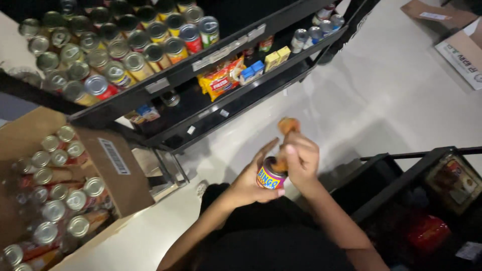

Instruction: Taking canned food from a cardboard box, wiping each can with a cloth, and placing them onto a grocery shelf.

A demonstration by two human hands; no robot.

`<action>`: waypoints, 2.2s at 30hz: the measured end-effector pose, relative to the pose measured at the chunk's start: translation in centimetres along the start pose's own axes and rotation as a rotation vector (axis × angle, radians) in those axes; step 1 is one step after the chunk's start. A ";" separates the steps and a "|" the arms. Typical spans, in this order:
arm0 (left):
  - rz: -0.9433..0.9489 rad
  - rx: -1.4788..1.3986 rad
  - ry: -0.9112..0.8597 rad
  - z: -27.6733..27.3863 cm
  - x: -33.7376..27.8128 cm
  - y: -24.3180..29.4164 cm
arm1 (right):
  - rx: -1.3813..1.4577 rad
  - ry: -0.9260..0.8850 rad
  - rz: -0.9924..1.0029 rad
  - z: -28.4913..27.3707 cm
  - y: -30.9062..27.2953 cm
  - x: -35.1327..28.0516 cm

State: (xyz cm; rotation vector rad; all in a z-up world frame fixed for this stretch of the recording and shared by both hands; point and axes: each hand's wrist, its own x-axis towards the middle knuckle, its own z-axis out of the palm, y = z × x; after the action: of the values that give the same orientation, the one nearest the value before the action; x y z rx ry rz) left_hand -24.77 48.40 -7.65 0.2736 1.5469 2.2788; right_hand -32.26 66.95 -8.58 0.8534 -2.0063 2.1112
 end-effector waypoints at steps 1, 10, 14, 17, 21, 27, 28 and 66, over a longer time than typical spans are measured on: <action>0.001 0.000 -0.004 0.0 0.9 -0.2 | -0.003 0.002 -0.001 0.5 -2.1 1.6; 0.197 0.138 0.052 -0.8 7.2 1.8 | -0.319 -0.171 -0.082 -1.7 -3.2 4.3; -0.103 0.045 -0.083 -1.1 10.6 1.6 | -0.594 0.039 -0.152 -5.4 1.5 3.6; -0.057 -0.097 -0.143 -2.0 14.2 -1.1 | -0.616 0.081 -0.088 -8.1 2.3 5.5; -0.170 -0.485 0.140 -2.9 20.3 0.7 | -0.582 0.281 -0.374 -7.7 1.0 10.6; -0.238 -0.934 0.206 -7.3 28.6 1.4 | -0.946 -0.248 -0.559 -6.4 6.3 16.9; -0.236 -0.930 0.208 -7.2 29.2 1.8 | -0.943 -0.245 -0.563 -7.3 7.2 17.3; 0.644 0.965 1.514 6.3 30.2 -2.1 | 0.372 -0.757 0.470 -15.3 23.7 19.7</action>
State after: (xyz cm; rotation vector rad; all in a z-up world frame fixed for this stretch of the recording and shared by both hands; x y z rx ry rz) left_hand -49.64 66.77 -8.65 -1.1738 3.6528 1.7426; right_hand -64.22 72.72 -20.09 1.5656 -2.3504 2.7838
